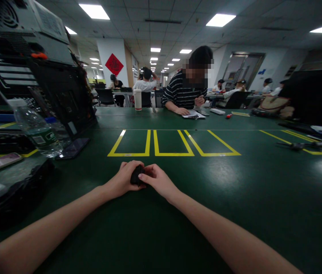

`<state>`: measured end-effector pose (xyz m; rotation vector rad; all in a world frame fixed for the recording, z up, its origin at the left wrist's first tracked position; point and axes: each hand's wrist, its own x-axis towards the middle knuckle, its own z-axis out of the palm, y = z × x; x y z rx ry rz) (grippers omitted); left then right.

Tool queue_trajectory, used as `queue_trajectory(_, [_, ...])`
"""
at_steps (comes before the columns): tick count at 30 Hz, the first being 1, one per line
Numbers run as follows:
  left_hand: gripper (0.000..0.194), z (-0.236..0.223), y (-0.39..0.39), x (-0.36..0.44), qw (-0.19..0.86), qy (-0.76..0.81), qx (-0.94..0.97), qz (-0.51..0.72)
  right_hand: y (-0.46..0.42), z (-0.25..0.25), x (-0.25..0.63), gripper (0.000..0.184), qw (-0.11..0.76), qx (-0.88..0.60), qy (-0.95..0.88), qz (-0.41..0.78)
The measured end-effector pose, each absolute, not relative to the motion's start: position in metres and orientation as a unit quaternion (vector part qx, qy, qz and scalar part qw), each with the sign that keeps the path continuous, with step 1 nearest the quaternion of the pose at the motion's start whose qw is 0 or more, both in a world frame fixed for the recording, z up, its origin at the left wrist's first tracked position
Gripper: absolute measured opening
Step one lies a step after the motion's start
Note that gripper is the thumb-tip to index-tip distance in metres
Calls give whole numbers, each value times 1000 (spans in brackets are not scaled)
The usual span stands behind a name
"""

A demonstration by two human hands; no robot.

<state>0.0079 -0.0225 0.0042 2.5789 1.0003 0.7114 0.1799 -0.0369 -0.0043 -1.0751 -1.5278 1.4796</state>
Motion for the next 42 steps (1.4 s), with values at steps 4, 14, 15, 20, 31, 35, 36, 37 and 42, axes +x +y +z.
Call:
queue_trajectory(4, [52,4,-22,8,138,354,890,251,-35,-5,181,29,369,-401,-600,585])
queue_trajectory(14, [52,8,-24,8,140,349,894,244,-37,-3,181,24,380,-383,-601,589])
queue_trajectory(15, [52,6,-23,8,137,351,893,247,-36,-5,181,25,382,-385,-600,588])
queue_trajectory(20, [53,1,-20,9,134,350,894,248,-34,-9,180,32,377,-407,-590,586])
queue_trajectory(31, [48,13,-26,7,152,342,896,238,-40,2,182,29,370,-385,-607,589])
queue_trajectory(35, [51,7,-23,8,144,342,895,248,-39,-2,180,27,381,-397,-601,580])
queue_trajectory(36, [52,5,-22,8,138,345,893,254,-38,-3,180,29,384,-400,-598,579])
queue_trajectory(37, [53,4,-22,8,135,347,892,257,-38,-5,179,30,384,-405,-595,578])
queue_trajectory(42, [51,2,-21,8,138,341,896,249,-36,-6,181,29,375,-393,-602,585])
